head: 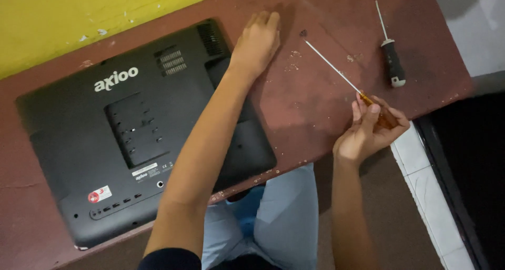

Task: Using a screwdriver to remove screws from the back panel of a monitor for repair or disassembly.

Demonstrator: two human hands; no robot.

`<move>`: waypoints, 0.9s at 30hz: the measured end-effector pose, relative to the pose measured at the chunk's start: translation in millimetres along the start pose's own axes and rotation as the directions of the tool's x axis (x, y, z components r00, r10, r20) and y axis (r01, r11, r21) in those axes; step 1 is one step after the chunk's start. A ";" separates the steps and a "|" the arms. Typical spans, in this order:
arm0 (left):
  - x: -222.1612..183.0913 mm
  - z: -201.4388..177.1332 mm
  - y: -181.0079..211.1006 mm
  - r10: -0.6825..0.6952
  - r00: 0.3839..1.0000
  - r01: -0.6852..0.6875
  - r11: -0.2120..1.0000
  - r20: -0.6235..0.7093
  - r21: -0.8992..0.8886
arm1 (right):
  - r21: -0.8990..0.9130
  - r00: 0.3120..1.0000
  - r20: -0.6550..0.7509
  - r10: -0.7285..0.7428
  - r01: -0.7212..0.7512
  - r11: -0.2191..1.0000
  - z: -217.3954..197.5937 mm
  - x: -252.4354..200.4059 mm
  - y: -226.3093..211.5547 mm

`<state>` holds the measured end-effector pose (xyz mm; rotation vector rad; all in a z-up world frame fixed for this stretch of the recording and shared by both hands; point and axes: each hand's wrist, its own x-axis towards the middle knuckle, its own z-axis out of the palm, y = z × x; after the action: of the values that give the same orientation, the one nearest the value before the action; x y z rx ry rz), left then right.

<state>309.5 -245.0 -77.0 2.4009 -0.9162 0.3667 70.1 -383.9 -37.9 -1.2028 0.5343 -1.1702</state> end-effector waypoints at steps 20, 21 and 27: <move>-248.6 -170.4 129.0 -0.743 0.657 -0.119 0.069 -0.131 -0.990 | 0.208 0.922 0.385 0.034 -0.122 0.970 -42.2 -63.8 -41.4; -259.3 -170.8 132.6 -0.762 0.627 -0.153 0.082 -0.161 -0.985 | 0.178 0.911 0.408 0.055 -0.139 0.974 -46.0 -73.8 -52.8; -291.2 -181.3 147.9 -0.735 0.632 -0.242 0.115 -0.246 -0.963 | 0.176 0.841 0.538 0.054 -0.175 0.969 -76.2 -94.4 -61.8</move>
<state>-14.8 -78.4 4.7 0.8540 -0.0619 0.3321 -53.3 -327.0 -30.1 -1.2177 0.0501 -0.7198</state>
